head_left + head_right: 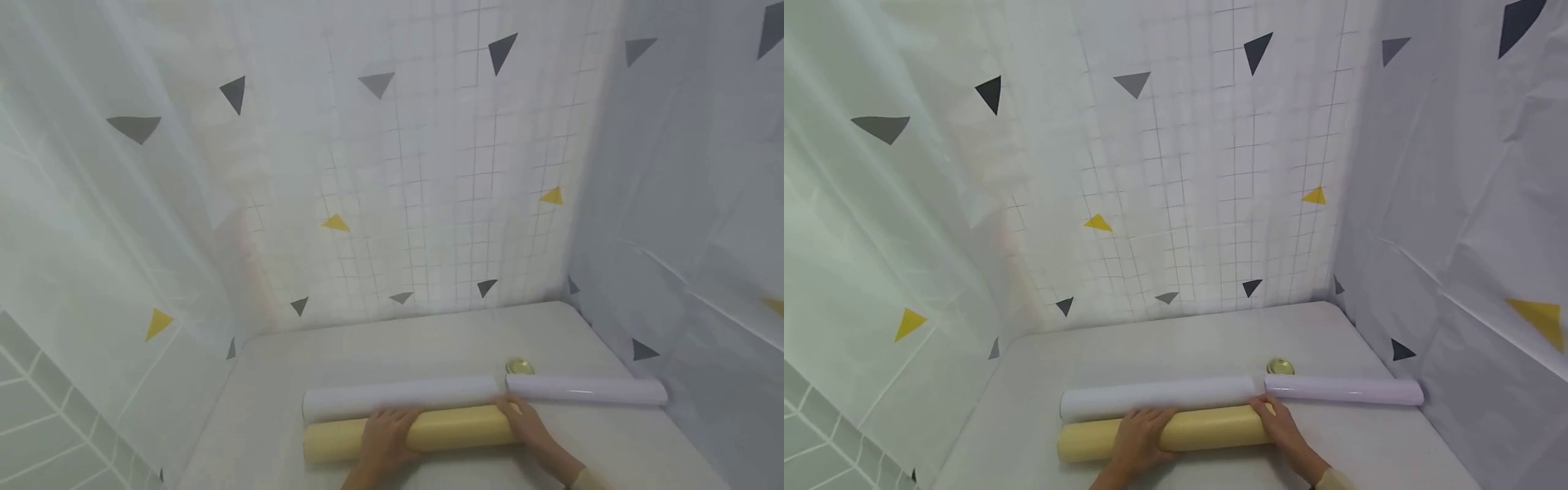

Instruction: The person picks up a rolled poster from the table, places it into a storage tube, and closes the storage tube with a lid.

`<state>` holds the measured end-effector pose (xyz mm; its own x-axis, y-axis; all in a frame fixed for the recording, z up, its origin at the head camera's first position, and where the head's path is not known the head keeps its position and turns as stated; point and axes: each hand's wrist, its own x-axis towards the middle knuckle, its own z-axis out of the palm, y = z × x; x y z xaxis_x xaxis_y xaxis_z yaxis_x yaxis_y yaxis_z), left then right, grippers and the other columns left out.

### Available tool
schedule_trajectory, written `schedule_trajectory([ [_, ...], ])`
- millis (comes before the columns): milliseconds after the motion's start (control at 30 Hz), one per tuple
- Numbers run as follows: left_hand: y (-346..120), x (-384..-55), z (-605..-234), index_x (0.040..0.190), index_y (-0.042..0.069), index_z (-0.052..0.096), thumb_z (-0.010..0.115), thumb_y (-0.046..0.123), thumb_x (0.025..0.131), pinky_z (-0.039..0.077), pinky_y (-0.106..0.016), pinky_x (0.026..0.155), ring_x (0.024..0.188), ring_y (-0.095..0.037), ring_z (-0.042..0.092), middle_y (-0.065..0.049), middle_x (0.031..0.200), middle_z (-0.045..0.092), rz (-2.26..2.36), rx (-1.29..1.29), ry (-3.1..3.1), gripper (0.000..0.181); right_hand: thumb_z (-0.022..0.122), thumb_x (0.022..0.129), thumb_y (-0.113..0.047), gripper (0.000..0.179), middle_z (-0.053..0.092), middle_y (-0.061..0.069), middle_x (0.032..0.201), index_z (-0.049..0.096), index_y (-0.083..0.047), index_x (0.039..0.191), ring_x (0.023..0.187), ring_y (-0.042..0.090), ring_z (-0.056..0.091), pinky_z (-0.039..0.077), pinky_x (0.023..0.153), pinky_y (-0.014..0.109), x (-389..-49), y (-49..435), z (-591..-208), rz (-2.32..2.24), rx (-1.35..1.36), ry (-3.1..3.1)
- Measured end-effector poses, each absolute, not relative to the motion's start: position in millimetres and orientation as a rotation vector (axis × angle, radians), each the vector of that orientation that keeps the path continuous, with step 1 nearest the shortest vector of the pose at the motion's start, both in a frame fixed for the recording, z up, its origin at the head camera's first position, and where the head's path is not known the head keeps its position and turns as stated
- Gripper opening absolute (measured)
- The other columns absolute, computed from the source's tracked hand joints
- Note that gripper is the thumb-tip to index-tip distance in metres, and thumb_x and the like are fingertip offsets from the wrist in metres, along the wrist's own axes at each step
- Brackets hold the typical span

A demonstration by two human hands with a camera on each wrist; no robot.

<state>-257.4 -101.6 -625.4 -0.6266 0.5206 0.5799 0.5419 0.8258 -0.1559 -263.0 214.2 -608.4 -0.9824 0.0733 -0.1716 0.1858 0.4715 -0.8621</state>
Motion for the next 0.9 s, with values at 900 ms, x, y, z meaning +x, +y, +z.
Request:
schedule_trajectory([
  [900,-100.2,-257.0,-623.6,0.131,0.030,0.064,0.092,0.062,0.054,0.054,-0.032,0.090,0.106,-0.007,0.071,0.016,0.120,0.076,-0.095,-0.819,-2.440,0.088,0.043,0.104,-0.051,0.058,0.060,0.014,0.116,0.055,0.000,0.131,0.102,0.021,0.054,0.041,0.083,0.030,-263.4,219.6,-605.5,-1.537,0.259,2.445],
])
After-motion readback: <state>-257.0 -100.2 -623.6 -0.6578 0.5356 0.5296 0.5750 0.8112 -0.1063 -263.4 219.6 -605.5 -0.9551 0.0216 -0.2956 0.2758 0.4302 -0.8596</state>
